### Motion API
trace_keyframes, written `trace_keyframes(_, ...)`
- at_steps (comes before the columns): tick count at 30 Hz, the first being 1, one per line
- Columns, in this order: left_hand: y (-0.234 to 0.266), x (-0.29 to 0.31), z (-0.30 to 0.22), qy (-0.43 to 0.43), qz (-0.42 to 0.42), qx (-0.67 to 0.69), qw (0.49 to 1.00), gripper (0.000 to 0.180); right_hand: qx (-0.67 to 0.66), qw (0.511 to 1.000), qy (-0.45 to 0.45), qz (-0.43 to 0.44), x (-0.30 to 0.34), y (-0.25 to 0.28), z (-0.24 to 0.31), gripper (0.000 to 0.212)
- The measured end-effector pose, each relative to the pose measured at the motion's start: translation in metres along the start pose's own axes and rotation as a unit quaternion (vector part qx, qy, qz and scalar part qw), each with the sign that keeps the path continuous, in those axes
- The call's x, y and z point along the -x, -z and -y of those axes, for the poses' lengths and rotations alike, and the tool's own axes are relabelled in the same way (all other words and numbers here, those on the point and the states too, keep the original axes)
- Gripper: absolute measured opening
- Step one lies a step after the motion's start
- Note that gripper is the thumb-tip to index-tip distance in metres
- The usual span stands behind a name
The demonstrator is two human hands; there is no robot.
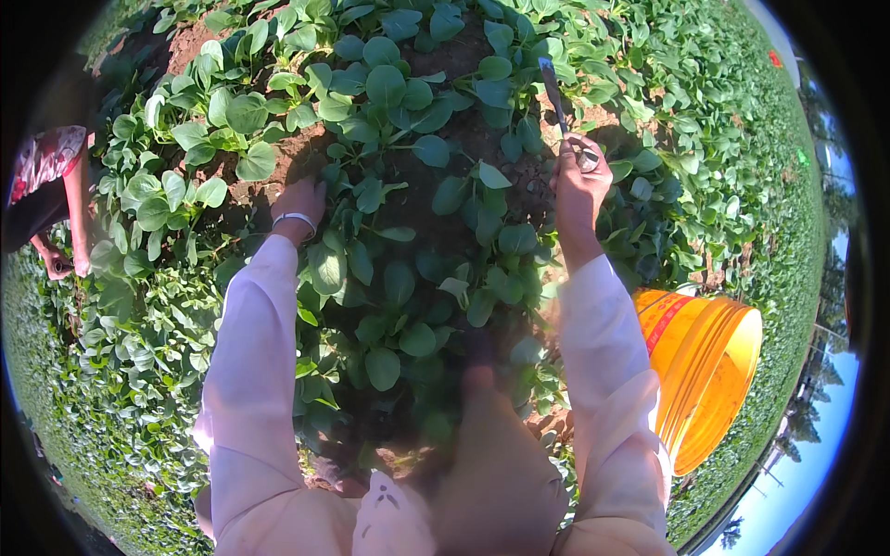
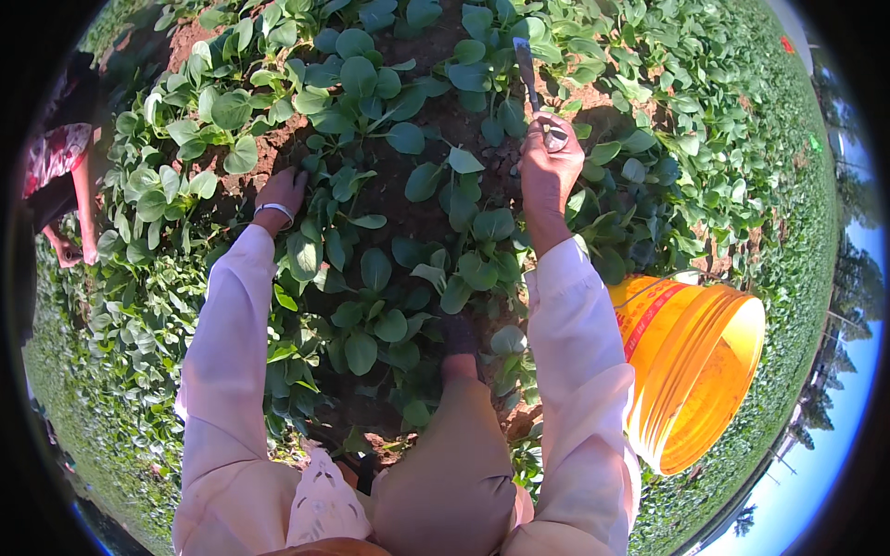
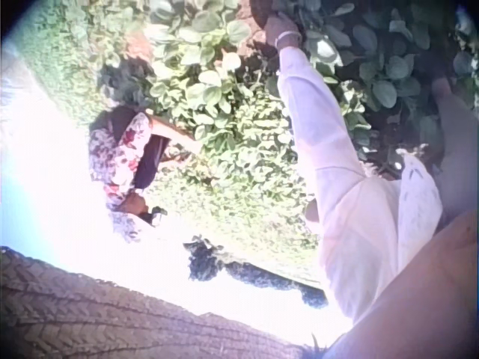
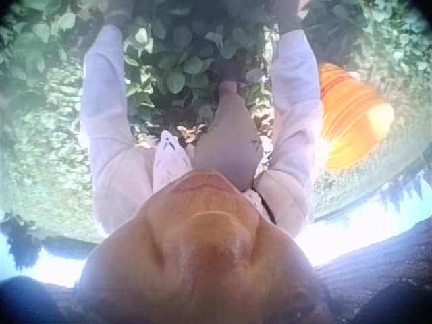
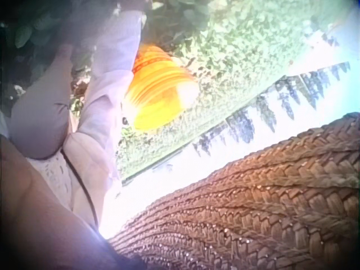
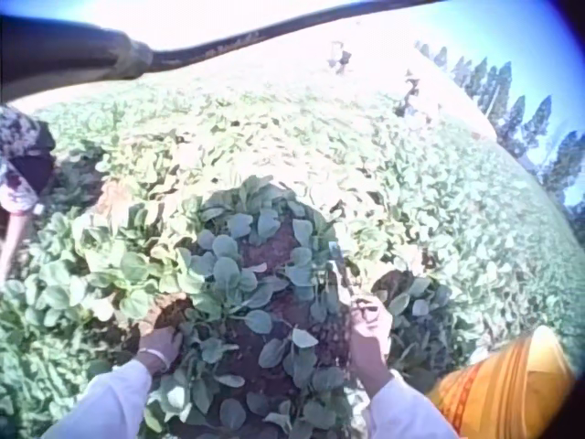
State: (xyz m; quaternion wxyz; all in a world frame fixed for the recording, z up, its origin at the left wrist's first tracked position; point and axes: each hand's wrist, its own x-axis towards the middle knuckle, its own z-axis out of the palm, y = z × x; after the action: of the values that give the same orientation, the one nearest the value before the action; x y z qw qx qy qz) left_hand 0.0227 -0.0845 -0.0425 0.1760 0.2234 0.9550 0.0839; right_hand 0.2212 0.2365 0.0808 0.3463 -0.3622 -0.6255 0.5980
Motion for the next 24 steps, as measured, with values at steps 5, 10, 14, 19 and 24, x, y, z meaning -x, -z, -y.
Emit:
trace_keyframes(5,-0.036,0.018,-0.023,0.046,-0.048,-0.097,0.993,0.030,0.097,0.991,0.071,-0.051,-0.109,0.023,-0.017,0.013)
trace_keyframes(10,-0.034,0.022,-0.031,0.041,-0.054,-0.125,0.990,0.019,-0.108,0.982,-0.114,-0.105,-0.193,0.002,-0.007,0.013)
trace_keyframes(14,-0.037,0.022,-0.025,0.035,-0.061,-0.139,0.988,0.020,0.003,0.988,-0.142,0.062,-0.180,-0.017,-0.040,0.012)
trace_keyframes(19,-0.046,0.018,-0.019,0.025,-0.082,-0.149,0.985,0.018,0.035,0.993,-0.078,0.084,-0.105,0.000,-0.061,0.009)
trace_keyframes(24,-0.042,0.020,-0.025,-0.003,-0.084,-0.144,0.986,0.019,0.122,0.976,-0.089,0.155,-0.071,0.037,-0.090,0.012)
